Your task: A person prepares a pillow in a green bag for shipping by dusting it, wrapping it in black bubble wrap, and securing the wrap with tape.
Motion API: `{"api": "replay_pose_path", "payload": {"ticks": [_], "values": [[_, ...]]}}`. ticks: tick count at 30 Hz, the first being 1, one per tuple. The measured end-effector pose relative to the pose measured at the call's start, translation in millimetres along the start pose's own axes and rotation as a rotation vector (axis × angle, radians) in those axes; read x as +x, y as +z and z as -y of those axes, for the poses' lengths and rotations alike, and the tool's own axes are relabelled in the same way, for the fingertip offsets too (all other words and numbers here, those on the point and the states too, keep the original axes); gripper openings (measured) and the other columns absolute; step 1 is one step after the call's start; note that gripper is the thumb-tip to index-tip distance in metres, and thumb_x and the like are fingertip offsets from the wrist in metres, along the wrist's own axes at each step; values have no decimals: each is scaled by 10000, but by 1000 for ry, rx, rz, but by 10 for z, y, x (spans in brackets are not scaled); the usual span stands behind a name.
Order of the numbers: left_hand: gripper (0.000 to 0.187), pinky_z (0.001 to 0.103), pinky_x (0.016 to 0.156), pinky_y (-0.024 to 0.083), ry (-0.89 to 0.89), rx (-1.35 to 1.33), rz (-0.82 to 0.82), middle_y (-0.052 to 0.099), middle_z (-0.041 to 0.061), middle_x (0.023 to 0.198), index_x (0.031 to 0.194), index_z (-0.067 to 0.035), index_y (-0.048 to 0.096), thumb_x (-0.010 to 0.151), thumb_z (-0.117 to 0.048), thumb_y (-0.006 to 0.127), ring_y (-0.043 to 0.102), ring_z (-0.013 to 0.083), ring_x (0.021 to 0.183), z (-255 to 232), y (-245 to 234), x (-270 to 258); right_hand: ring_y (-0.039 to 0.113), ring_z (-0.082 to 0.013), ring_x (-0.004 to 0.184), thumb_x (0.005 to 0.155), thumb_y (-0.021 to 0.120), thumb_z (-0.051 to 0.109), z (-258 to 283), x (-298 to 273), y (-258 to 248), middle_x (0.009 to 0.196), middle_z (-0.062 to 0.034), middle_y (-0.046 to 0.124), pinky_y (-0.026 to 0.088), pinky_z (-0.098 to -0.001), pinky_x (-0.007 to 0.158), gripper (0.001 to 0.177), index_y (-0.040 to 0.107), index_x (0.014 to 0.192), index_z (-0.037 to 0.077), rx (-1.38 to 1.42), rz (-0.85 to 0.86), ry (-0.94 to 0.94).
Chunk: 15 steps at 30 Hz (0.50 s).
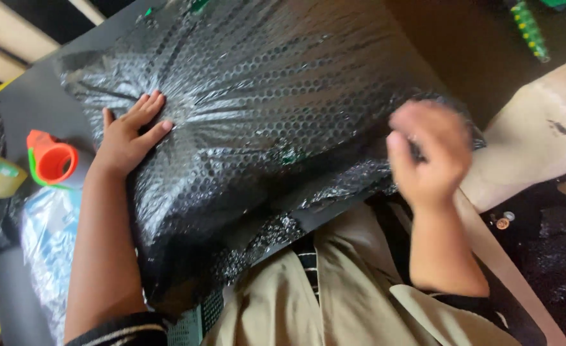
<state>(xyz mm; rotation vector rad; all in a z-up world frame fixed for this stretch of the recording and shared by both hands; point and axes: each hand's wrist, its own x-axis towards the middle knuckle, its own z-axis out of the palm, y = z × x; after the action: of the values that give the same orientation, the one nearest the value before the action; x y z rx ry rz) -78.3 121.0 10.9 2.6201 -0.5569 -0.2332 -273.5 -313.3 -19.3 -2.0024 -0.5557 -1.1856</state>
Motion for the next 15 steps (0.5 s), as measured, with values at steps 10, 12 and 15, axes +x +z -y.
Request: {"api": "replay_pose_path", "payload": {"ticks": [10,12,15], "values": [[661,658,1155,-170,-46,4,10,358,6,1658,1555,-214,444,961,-501,493,236,179,1566,-23,-1,8,376,-479,1525,795,917,383,-791,-768,-455,1669,-153,384,380,-650,1183,800,595,1474,108,-576,370,264],[664,653,1158,-181,-54,9,11,354,8,1659,1556,-213,442,963,-509,481,234,186,1566,-39,-17,-15,365,-495,1517,788,890,352,-767,-732,-427,1666,-147,388,403,-624,1155,741,624,1424,81,-521,433,318],[653,627,1164,-197,-70,-23,13,358,-7,1658,1551,-221,450,957,-489,502,234,167,1567,-64,-21,-15,306,-479,1540,772,863,414,-704,-656,-385,1691,-129,337,417,-627,1133,764,621,1425,99,-522,504,392]]}}
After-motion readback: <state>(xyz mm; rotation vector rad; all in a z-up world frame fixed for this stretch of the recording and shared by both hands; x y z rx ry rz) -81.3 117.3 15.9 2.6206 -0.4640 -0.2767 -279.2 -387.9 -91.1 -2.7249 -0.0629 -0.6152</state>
